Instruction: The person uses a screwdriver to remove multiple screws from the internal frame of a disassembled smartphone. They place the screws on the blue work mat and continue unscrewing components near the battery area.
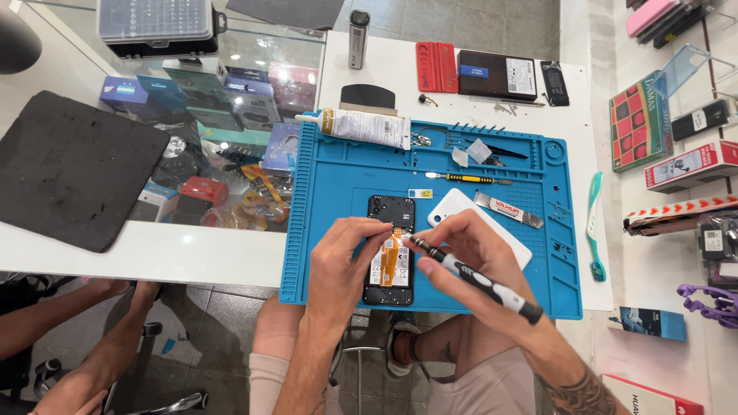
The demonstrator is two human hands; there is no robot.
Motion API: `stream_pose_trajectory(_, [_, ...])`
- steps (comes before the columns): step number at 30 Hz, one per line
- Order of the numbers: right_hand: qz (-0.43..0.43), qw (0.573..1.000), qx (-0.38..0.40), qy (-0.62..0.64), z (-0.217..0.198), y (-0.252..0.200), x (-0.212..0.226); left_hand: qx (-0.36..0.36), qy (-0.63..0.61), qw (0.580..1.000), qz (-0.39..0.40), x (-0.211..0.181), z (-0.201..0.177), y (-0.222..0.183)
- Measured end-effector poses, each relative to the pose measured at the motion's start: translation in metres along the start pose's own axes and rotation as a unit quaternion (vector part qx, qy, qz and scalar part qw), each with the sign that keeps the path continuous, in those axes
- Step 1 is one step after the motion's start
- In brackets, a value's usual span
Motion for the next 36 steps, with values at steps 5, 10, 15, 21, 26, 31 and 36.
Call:
stream_pose_trajectory(5, [-0.024, 0.996, -0.023, -0.079, 0.014, 0.01, -0.004, 0.005, 0.003, 1.0, 0.016, -0.002, 0.004, -0.001])
stream_pose_trajectory(10, [-0.012, 0.994, -0.034, -0.101, 0.014, 0.017, -0.014, 0.004, 0.013, 1.0, 0.026, 0.001, 0.004, -0.005])
stream_pose_trajectory(15, [0.004, 0.994, -0.044, -0.103, 0.013, 0.017, -0.02, 0.005, 0.021, 0.999, 0.041, -0.003, 0.005, -0.004])
stream_pose_trajectory(21, [0.019, 0.994, -0.051, -0.099, 0.009, 0.019, -0.026, 0.001, 0.018, 0.999, 0.049, -0.004, 0.005, -0.005])
stream_pose_trajectory(26, [0.026, 0.993, -0.053, -0.099, 0.009, 0.019, -0.024, 0.003, 0.022, 0.998, 0.058, -0.008, 0.005, -0.003])
stream_pose_trajectory(31, [0.03, 0.993, -0.056, -0.094, 0.009, 0.02, -0.02, 0.011, 0.02, 0.998, 0.056, -0.012, 0.005, -0.001])
stream_pose_trajectory(36, [0.066, 0.99, -0.078, -0.1, 0.008, 0.022, -0.01, 0.067, 0.043, 0.997, -0.015, -0.001, 0.005, 0.002])
Point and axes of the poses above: each hand's wrist, its own y-axis towards the middle knuckle, its own z-axis out of the palm, x = y × z, the point moved 10 cm from there along y, towards the middle knuckle, and after that the axes turned 15 degrees about z, right-handed, at the moved point
